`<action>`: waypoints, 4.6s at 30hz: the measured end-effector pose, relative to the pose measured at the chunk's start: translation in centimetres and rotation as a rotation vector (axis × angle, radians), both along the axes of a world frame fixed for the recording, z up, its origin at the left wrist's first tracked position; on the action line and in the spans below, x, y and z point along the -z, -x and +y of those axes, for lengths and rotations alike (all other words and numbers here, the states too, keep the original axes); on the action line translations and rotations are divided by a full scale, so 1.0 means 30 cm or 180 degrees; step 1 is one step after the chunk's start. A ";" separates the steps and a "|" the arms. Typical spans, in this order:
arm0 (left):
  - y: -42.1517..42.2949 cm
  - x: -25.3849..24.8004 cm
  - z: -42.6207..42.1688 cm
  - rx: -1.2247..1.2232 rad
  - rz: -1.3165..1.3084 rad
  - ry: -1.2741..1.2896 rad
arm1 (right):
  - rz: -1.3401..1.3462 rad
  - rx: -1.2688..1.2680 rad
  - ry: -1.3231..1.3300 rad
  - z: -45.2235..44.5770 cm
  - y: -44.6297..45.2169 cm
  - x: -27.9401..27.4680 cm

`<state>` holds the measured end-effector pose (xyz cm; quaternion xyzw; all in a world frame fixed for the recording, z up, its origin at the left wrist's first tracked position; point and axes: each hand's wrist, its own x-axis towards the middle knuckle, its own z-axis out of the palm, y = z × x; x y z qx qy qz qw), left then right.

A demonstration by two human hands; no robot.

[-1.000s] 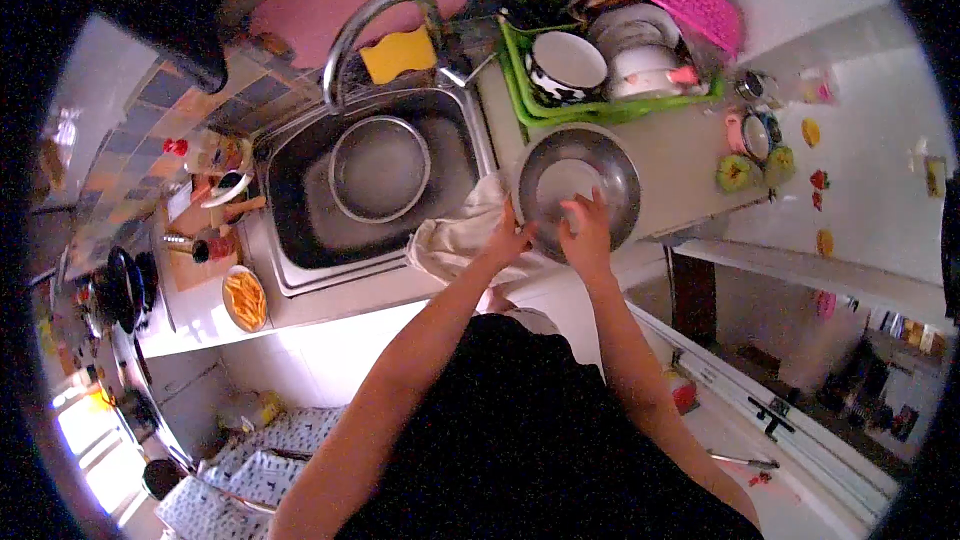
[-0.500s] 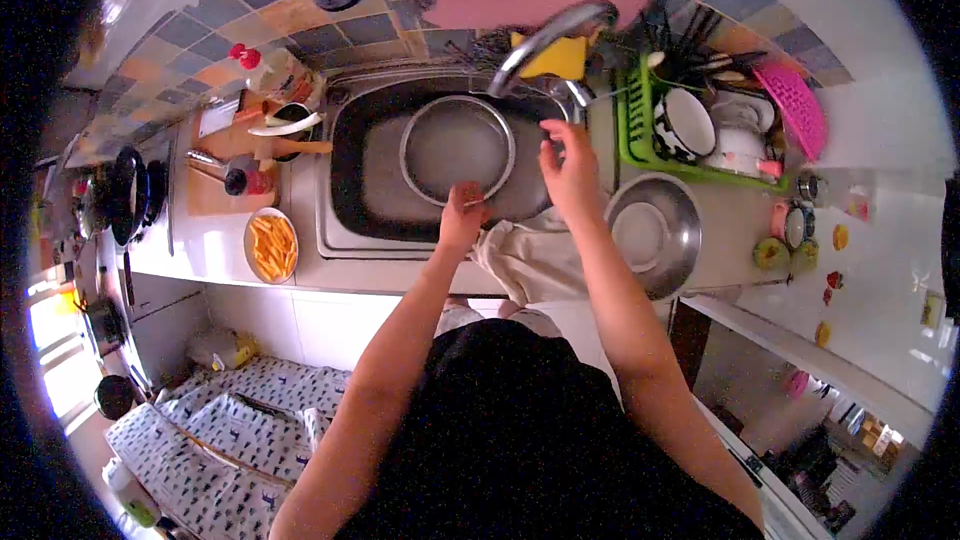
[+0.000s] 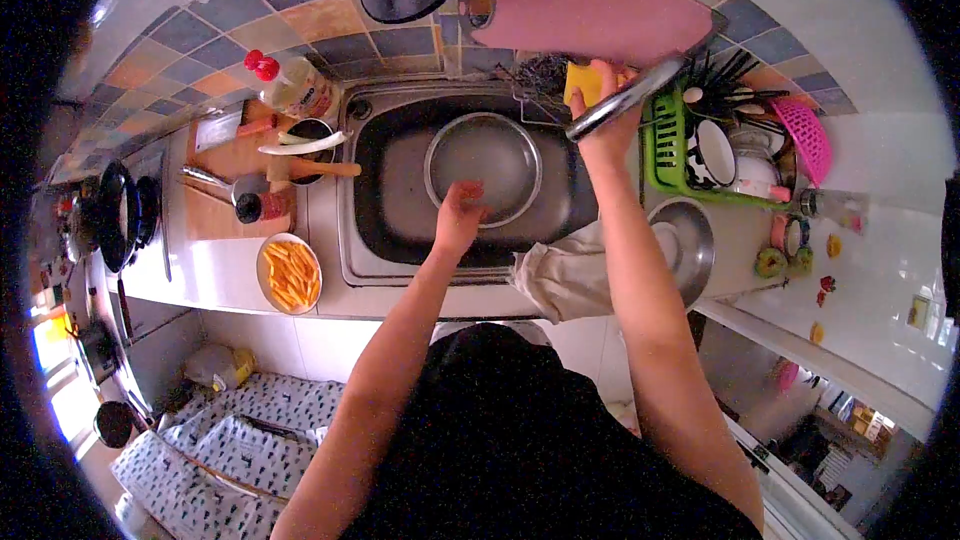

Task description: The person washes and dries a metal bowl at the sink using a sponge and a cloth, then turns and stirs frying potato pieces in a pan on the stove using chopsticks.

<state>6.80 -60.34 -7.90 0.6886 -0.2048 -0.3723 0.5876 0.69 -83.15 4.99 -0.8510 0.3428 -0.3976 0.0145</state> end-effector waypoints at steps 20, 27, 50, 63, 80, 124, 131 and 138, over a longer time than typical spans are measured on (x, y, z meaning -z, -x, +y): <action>-0.096 0.402 0.215 -0.0649 0.0177 -0.0746 | 0.0053 0.0134 -0.1747 0.356 0.261 0.077; -0.108 0.649 0.226 -0.0810 -0.0138 -0.0889 | 0.1053 -0.0073 -0.3096 0.395 0.066 0.570; -0.080 1.048 0.173 0.0606 0.0597 -0.0444 | 0.2159 -0.0642 -0.3722 0.494 -0.009 1.177; -0.095 0.787 0.131 0.0625 0.0798 -0.1171 | 0.0627 -0.0518 -0.4403 0.537 -0.103 1.226; -0.151 0.565 0.050 0.0438 -0.0202 -0.2256 | 0.2951 -0.0264 -0.1411 0.132 -0.083 0.916; -0.141 0.527 0.038 0.0530 -0.0625 -0.2464 | 0.2064 -0.0814 -0.2935 0.270 0.067 1.089; -0.143 0.474 0.028 0.0661 -0.0431 -0.2616 | 0.1489 -0.0252 -0.2315 0.229 -0.085 1.181; -0.119 0.465 0.015 0.0305 -0.0586 -0.2573 | 0.1448 -0.0654 -0.3290 0.372 -0.134 1.166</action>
